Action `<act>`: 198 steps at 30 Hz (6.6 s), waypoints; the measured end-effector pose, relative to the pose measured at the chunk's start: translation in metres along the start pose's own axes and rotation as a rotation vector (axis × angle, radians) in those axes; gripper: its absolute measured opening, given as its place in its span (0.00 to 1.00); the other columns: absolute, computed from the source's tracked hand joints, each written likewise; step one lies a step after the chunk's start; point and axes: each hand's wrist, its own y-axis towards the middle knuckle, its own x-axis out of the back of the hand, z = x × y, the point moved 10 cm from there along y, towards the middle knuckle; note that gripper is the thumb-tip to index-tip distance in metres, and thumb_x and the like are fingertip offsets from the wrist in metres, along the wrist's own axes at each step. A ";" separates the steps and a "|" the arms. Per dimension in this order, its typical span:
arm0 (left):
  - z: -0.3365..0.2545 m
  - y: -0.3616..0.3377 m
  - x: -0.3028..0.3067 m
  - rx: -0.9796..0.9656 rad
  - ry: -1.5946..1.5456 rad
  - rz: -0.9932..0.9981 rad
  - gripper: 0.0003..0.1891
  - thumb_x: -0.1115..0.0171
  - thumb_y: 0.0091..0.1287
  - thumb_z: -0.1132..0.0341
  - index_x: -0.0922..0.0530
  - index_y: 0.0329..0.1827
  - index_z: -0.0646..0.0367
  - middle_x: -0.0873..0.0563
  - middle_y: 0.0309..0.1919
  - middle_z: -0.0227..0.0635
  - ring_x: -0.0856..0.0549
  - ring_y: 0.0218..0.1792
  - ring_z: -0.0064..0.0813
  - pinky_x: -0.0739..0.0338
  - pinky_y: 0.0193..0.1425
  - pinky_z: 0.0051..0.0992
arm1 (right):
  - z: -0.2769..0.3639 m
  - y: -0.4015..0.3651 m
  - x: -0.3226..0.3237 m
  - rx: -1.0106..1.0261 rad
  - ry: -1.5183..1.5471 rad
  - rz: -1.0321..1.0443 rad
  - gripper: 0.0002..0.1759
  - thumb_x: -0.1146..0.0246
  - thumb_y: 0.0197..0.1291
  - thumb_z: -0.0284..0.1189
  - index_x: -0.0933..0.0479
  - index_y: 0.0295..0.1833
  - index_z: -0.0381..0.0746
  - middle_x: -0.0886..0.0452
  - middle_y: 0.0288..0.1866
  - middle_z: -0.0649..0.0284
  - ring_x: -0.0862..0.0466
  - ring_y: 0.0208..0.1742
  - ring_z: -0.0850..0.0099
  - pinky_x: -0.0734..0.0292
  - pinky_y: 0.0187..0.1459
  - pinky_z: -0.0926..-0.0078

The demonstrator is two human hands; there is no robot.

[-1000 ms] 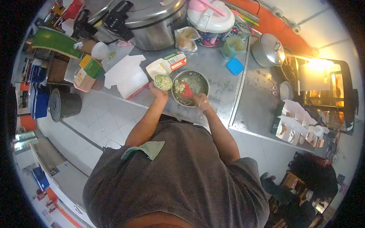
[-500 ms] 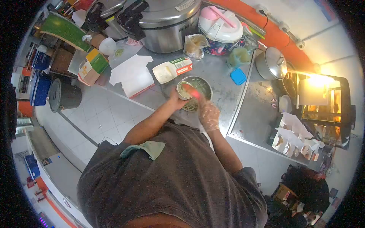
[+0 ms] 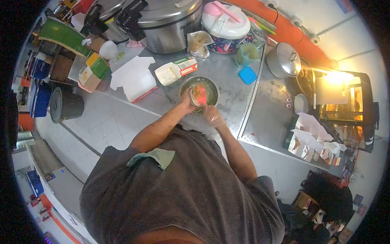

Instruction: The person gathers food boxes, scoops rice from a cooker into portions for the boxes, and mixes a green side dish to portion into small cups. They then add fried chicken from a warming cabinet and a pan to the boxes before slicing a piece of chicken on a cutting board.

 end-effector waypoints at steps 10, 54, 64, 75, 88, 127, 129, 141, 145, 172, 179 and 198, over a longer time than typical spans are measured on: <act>-0.070 -0.037 0.003 -0.148 -0.204 0.106 0.27 0.65 0.72 0.48 0.29 0.61 0.57 0.23 0.57 0.40 0.23 0.58 0.38 0.28 0.64 0.42 | -0.046 0.036 0.033 -0.442 0.544 0.105 0.19 0.52 0.68 0.36 0.25 0.32 0.33 0.21 0.27 0.47 0.21 0.32 0.47 0.27 0.32 0.53; -0.293 -0.176 0.277 -0.591 1.154 -1.463 0.23 0.50 0.69 0.49 0.25 0.52 0.62 0.21 0.47 0.49 0.23 0.49 0.52 0.33 0.53 0.46 | -0.080 0.093 0.077 -0.798 0.775 0.000 0.13 0.43 0.56 0.31 0.23 0.35 0.30 0.21 0.23 0.53 0.23 0.25 0.71 0.30 0.27 0.69; -0.327 -0.291 0.356 -1.040 0.812 -1.221 0.16 0.55 0.71 0.64 0.21 0.40 0.66 0.16 0.34 0.56 0.15 0.37 0.52 0.24 0.37 0.41 | 0.066 0.331 -0.001 0.069 0.587 0.180 0.21 0.30 0.44 0.31 0.22 0.47 0.39 0.20 0.45 0.51 0.21 0.45 0.55 0.25 0.44 0.62; -0.375 -0.423 0.391 -0.884 0.864 -1.236 0.19 0.55 0.73 0.62 0.22 0.43 0.72 0.17 0.31 0.55 0.18 0.32 0.42 0.27 0.40 0.35 | 0.088 0.378 -0.276 -0.923 1.263 0.201 0.26 0.39 0.59 0.41 0.32 0.59 0.39 0.20 0.44 0.56 0.18 0.45 0.65 0.24 0.42 0.68; -0.312 -0.266 0.091 -0.818 1.286 -0.366 0.19 0.50 0.72 0.58 0.22 0.40 0.69 0.19 0.26 0.49 0.22 0.29 0.30 0.28 0.38 0.32 | 0.029 0.060 -0.035 -0.856 1.413 -0.070 0.28 0.45 0.66 0.49 0.28 0.57 0.35 0.22 0.43 0.57 0.18 0.40 0.67 0.20 0.40 0.68; 0.555 0.026 -0.774 -1.356 1.077 0.265 0.38 0.33 0.59 0.60 0.40 0.68 0.68 0.32 0.59 0.55 0.30 0.61 0.51 0.37 0.66 0.39 | -0.410 -0.813 0.389 -1.443 1.125 -1.210 0.18 0.39 0.63 0.40 0.25 0.47 0.35 0.21 0.33 0.63 0.19 0.33 0.74 0.21 0.34 0.74; 0.573 0.023 -0.782 -1.431 1.173 0.293 0.35 0.34 0.61 0.63 0.39 0.69 0.66 0.30 0.59 0.50 0.30 0.61 0.45 0.36 0.65 0.36 | -0.450 -0.810 0.429 -1.319 1.127 -1.098 0.17 0.39 0.64 0.39 0.24 0.46 0.35 0.21 0.32 0.63 0.20 0.32 0.74 0.21 0.34 0.75; 0.639 0.020 -0.759 -0.985 1.142 0.485 0.23 0.36 0.62 0.63 0.27 0.61 0.58 0.21 0.55 0.40 0.24 0.58 0.38 0.30 0.61 0.36 | -0.643 -0.648 0.556 -0.619 0.200 -0.433 0.20 0.44 0.63 0.41 0.22 0.49 0.35 0.18 0.42 0.49 0.18 0.45 0.60 0.26 0.48 0.63; 0.620 0.011 -0.631 -0.851 1.131 0.253 0.21 0.38 0.64 0.67 0.28 0.60 0.57 0.22 0.56 0.36 0.23 0.57 0.31 0.26 0.56 0.32 | -0.651 -0.582 0.546 -0.670 -0.217 -0.434 0.22 0.46 0.64 0.41 0.24 0.55 0.36 0.22 0.56 0.49 0.24 0.59 0.55 0.32 0.61 0.61; 0.421 -0.232 -0.106 -0.664 0.770 -0.735 0.18 0.42 0.68 0.57 0.26 0.58 0.54 0.19 0.48 0.31 0.19 0.43 0.24 0.27 0.40 0.25 | -0.527 -0.569 0.503 -0.617 -0.508 -1.054 0.29 0.24 0.42 0.27 0.24 0.53 0.39 0.21 0.50 0.54 0.21 0.53 0.57 0.25 0.54 0.62; 0.352 -0.155 -0.141 -0.478 0.951 -0.480 0.17 0.43 0.68 0.60 0.26 0.58 0.56 0.18 0.48 0.34 0.18 0.45 0.25 0.25 0.43 0.25 | -0.516 -0.364 0.377 -0.643 0.397 -0.426 0.27 0.28 0.48 0.37 0.24 0.52 0.36 0.18 0.46 0.51 0.19 0.50 0.56 0.25 0.50 0.62; 0.411 -0.148 -0.008 -0.045 0.748 -0.758 0.20 0.43 0.67 0.56 0.27 0.60 0.52 0.19 0.47 0.36 0.16 0.43 0.31 0.23 0.38 0.34 | -0.711 -0.234 0.204 -0.813 0.090 0.295 0.34 0.38 0.53 0.32 0.38 0.67 0.47 0.18 0.41 0.45 0.17 0.45 0.54 0.23 0.46 0.60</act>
